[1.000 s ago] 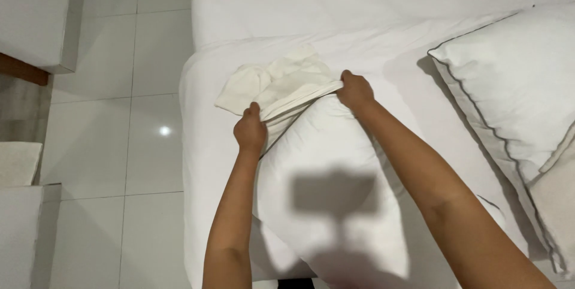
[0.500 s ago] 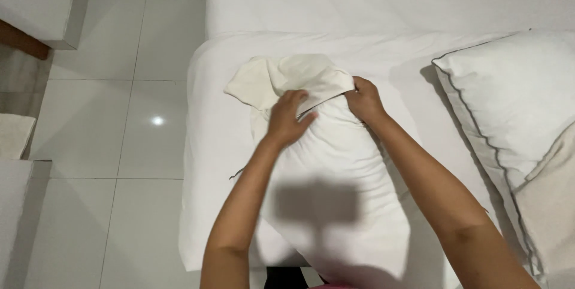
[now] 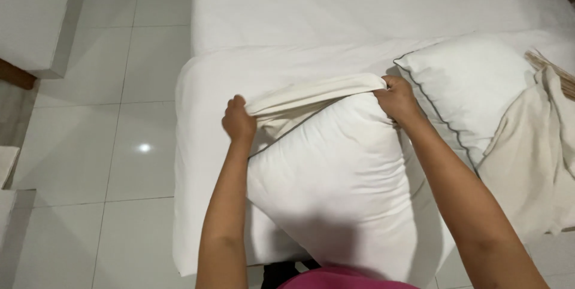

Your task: The person is putting a pillowcase on a pillow.

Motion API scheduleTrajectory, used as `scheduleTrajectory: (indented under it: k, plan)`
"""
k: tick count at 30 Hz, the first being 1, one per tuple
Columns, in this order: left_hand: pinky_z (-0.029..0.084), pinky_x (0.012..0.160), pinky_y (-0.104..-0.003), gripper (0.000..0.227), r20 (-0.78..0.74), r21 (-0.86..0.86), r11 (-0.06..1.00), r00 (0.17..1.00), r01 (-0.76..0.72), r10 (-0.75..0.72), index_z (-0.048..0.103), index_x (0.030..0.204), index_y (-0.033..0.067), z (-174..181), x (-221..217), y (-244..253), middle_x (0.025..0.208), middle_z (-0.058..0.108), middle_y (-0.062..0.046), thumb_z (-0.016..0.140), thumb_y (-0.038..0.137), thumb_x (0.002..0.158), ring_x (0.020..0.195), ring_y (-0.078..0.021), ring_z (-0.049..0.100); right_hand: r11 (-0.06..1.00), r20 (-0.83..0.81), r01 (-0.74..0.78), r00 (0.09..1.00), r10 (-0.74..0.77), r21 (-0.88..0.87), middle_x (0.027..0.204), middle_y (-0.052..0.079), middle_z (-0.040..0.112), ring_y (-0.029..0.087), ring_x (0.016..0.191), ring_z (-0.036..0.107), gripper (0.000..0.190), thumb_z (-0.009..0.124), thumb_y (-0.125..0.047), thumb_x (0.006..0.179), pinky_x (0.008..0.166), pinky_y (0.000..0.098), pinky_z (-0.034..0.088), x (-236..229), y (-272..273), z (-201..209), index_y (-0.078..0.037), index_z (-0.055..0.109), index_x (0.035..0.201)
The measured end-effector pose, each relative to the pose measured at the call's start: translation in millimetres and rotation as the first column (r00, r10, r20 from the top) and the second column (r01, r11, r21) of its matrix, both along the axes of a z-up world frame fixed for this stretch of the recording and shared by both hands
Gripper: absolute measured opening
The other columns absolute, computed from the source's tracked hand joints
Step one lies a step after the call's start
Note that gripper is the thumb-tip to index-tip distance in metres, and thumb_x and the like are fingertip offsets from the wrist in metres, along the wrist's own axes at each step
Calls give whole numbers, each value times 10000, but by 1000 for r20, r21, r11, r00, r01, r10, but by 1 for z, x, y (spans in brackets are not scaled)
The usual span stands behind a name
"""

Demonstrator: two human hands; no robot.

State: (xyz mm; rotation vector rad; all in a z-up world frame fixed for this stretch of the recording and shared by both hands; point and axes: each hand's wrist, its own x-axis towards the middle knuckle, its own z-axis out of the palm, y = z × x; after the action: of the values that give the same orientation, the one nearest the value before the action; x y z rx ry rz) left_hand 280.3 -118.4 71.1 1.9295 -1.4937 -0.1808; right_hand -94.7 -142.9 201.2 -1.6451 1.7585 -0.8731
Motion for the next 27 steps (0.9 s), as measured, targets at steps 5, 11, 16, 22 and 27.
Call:
scheduleTrajectory:
  k: [5, 11, 16, 22, 27]
  plan:
    - [518, 718, -475, 350, -76, 154, 986, 994, -68, 81, 587, 1098, 123, -48, 16, 26, 997, 671, -83, 707, 38, 780, 908, -315, 671, 1000, -179, 23, 984, -25, -13, 849, 160, 722, 235, 720, 685, 204, 715, -137, 883, 655, 371, 533, -20, -6, -14, -30, 730, 1056]
    - [573, 840, -424, 460, -913, 351, 932, 255, 88, 320, 528, 1372, 77, -47, 23, 39, 1242, 663, -152, 456, 205, 936, 1054, -273, 665, 990, -172, 75, 981, -94, -118, 880, 212, 683, 306, 752, 664, 324, 698, -158, 899, 700, 424, 517, -1, -36, -43, -25, 579, 1170]
    - [453, 1051, -434, 575, -642, 553, 832, 659, 44, 392, 507, 1455, 25, -86, 19, 71, 1391, 598, -237, 409, 354, 994, 1271, -366, 573, 923, 189, 84, 968, -164, 374, 866, 152, 630, 260, 744, 577, 473, 470, -483, 1020, 676, 444, 470, -29, -107, -178, -33, 561, 1137]
    - [480, 1017, -373, 643, -769, 546, 837, 423, 47, 479, 634, 1322, -98, -174, 19, 111, 1295, 691, -249, 489, 440, 1000, 1199, -313, 647, 886, -55, -31, 996, 64, 463, 959, 207, 705, 359, 883, 673, 594, 401, -501, 1034, 793, 472, 528, 6, -144, -206, 8, 705, 1074]
    - [532, 938, -385, 566, -754, 579, 813, 341, -58, 561, 642, 1315, -83, -195, 24, 127, 1209, 731, -225, 521, 363, 989, 1097, -311, 701, 947, -292, -273, 904, 312, 167, 987, 184, 731, 360, 922, 696, 295, 609, -262, 916, 800, 451, 535, 47, -162, -205, -70, 706, 1118]
